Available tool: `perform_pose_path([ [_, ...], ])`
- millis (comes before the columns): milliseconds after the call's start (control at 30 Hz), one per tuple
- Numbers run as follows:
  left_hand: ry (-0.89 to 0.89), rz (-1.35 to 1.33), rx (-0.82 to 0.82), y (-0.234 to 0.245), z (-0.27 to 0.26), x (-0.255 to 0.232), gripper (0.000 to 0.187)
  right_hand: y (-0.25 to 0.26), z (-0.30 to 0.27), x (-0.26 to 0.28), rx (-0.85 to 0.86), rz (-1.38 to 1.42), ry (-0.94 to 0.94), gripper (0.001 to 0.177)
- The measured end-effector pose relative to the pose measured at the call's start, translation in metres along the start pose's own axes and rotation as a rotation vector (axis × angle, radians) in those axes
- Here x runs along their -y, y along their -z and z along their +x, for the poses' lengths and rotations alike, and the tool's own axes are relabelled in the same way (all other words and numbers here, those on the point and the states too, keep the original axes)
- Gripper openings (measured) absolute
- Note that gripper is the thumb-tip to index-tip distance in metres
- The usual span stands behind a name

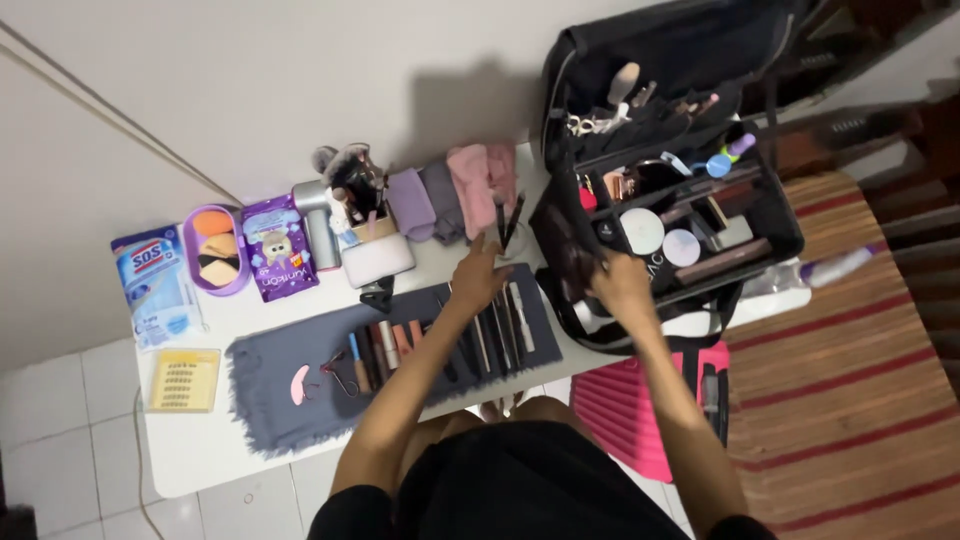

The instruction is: The person organizes cosmetic items on a white table, placing brushes, lipsticks, and other makeup tools into a black cosmetic bag. They then move a standing fan to a different location and plug it in.

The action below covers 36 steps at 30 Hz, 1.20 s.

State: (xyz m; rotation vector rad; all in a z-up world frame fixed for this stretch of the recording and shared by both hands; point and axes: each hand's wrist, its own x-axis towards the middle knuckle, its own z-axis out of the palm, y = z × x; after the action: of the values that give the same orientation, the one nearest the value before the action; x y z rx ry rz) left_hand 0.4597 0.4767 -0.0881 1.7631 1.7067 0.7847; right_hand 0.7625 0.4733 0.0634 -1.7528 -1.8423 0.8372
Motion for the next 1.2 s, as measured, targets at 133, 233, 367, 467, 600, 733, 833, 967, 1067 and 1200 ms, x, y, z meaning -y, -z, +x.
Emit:
perform_pose_path([
  [133,0.064,-0.003,-0.022,-0.009,0.006,-0.004,0.041,-0.064,0.069,0.012,-0.165,-0.054,0.086,0.042],
  [233,0.14,-0.092,0.009,-0.007,0.002,-0.01,0.032,-0.114,0.09,-0.004,-0.265,-0.102,0.197,0.042],
  [367,0.101,-0.17,-0.135,0.014,-0.011,-0.023,0.037,-0.147,0.1,-0.024,-0.261,-0.043,0.157,0.05],
  [467,0.147,-0.062,-0.102,0.043,-0.024,-0.034,0.041,-0.144,0.117,-0.019,-0.148,-0.156,-0.054,0.059],
  [600,0.264,0.017,-0.17,0.073,-0.044,-0.035,0.041,-0.118,0.116,0.003,-0.137,-0.145,-0.048,0.077],
  [733,0.238,0.1,-0.331,0.091,-0.05,0.003,0.046,-0.101,0.088,0.013,-0.24,-0.273,0.203,0.083],
  [833,0.253,0.072,-0.33,0.093,-0.05,0.026,0.044,-0.098,0.081,0.01,-0.278,-0.367,0.336,0.085],
  [967,0.287,0.023,-0.321,0.084,-0.052,0.04,0.042,-0.101,0.069,0.014,-0.247,-0.401,0.425,0.087],
  [1067,0.232,0.026,-0.378,0.078,-0.046,0.039,0.039,-0.097,0.052,0.029,-0.262,-0.358,0.483,0.081],
  [1200,0.223,-0.095,-0.394,0.096,-0.052,0.02,0.048,-0.108,0.024,0.051,-0.301,-0.322,0.585,0.067],
])
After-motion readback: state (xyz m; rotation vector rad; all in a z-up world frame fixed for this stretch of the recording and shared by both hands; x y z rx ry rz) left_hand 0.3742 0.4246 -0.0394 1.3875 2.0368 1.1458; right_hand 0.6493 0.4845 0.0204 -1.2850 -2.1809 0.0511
